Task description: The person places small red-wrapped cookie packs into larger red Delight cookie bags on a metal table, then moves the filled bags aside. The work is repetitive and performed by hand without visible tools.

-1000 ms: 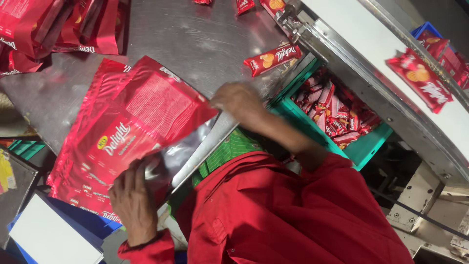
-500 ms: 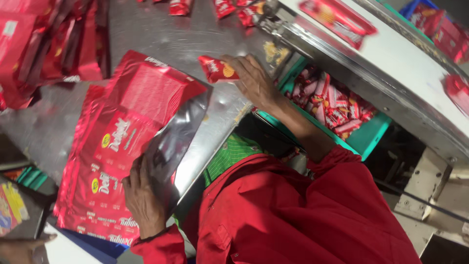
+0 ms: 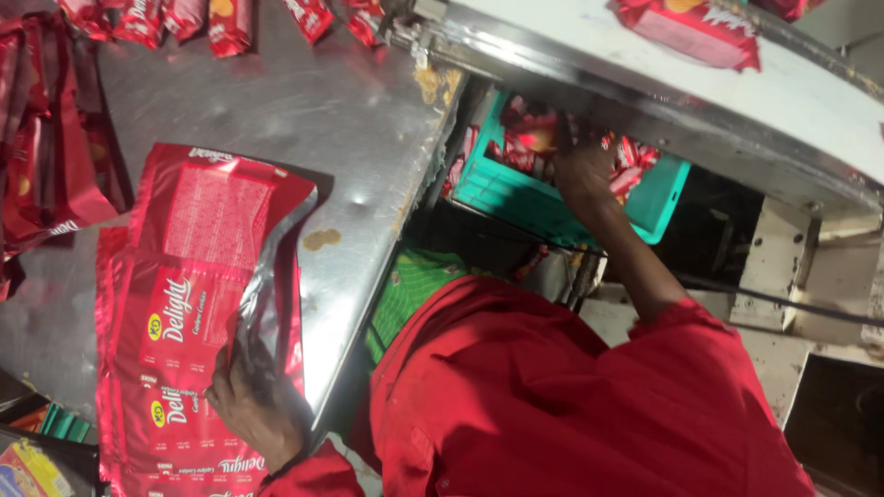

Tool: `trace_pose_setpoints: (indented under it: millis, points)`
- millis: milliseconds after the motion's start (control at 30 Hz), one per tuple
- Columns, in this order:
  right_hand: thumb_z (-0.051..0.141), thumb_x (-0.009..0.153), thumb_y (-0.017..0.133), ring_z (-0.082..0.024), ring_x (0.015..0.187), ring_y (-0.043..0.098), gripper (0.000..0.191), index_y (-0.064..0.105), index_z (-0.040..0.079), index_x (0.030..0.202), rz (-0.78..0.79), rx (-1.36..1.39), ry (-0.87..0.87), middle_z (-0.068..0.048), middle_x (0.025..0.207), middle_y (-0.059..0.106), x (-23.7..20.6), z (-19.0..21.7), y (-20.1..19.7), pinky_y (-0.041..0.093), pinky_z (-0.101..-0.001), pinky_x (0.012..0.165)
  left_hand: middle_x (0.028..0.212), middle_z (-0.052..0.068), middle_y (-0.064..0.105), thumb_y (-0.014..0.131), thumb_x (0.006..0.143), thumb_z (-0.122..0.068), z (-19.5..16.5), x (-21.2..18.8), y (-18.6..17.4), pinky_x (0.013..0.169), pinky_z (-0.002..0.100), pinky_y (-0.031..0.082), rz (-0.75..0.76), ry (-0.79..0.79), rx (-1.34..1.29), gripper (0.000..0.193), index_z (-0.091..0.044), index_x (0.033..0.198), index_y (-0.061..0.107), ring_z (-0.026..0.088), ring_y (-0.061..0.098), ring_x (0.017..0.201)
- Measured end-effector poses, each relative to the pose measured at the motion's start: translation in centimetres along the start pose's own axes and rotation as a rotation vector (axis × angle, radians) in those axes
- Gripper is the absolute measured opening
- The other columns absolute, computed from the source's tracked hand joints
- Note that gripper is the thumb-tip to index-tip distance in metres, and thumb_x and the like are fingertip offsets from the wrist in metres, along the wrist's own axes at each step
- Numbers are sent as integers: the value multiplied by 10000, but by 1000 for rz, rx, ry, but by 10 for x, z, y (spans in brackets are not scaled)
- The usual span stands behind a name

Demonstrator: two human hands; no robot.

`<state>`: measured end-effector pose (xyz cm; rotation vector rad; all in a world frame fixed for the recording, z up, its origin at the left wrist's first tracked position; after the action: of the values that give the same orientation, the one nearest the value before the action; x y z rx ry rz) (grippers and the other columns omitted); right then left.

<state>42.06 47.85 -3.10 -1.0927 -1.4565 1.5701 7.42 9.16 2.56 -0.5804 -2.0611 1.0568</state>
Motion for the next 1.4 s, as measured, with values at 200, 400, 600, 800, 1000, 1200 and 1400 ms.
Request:
trace_pose_setpoints:
  millis: [200,400,600,800,1000,1200,1400]
  points:
    - [41,1135,650,-386,1136,693,244,594,1,1370,-847,525,-829,-197,1274,668,-53,12,-89,586,-464,967,1379,164,686,563,1053,-115,-5,0,9,1042,498,422,36,126,155,311,-27,1326,686,360,592,1321]
    - [133,1119,619,-374,1299,546,286,608,-34,1351,-983,-239,-292,-188,1338,599,19,18,-152,390,-543,1164,1255,167,687,577,1037,-111,-13,-8,6,1023,532,441,-14,238,251,399,-75,1419,684,398,601,1314]
    - [309,1087,575,-415,1167,569,380,570,-3,1304,-792,-106,-137,-247,1212,624,28,-14,-120,331,-602,1052,1275,118,715,602,1060,-105,-10,-5,8,1002,504,441,-93,283,188,312,-84,1358,693,373,609,1299]
    - [336,1019,697,-398,1008,636,408,595,21,1258,-633,-35,-99,-179,1017,675,9,-114,-119,370,-653,1006,1269,142,705,543,1020,-103,1,-5,7,985,501,429,73,148,105,385,2,1363,683,393,586,1303]
    - [293,993,675,-411,945,634,453,549,-58,1250,-614,-51,-326,-242,1052,666,55,-125,-104,454,-511,850,1368,218,610,691,851,-168,2,9,-8,1000,515,418,52,22,-17,475,21,1282,636,459,552,1101]
    - [288,1015,663,-433,825,663,438,561,-67,1249,-598,27,-421,-269,1012,686,125,-27,-130,511,-515,758,1432,177,600,630,793,-25,5,23,-14,897,493,501,100,-23,165,572,-27,1366,625,427,598,985]
    - [330,1055,662,-425,904,684,477,577,-43,1340,-559,349,-607,-245,1019,700,54,102,-192,530,-522,806,1602,175,403,562,839,40,7,29,10,562,497,555,195,-204,137,652,-66,1477,479,376,685,656]
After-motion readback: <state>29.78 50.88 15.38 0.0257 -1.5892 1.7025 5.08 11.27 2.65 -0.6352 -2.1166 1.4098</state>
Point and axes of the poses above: each hand's wrist, its own x-axis towards the middle knuckle, its own y-axis out of the palm, z = x × y, the point moved 5 cm from there along x, towards the middle knuckle
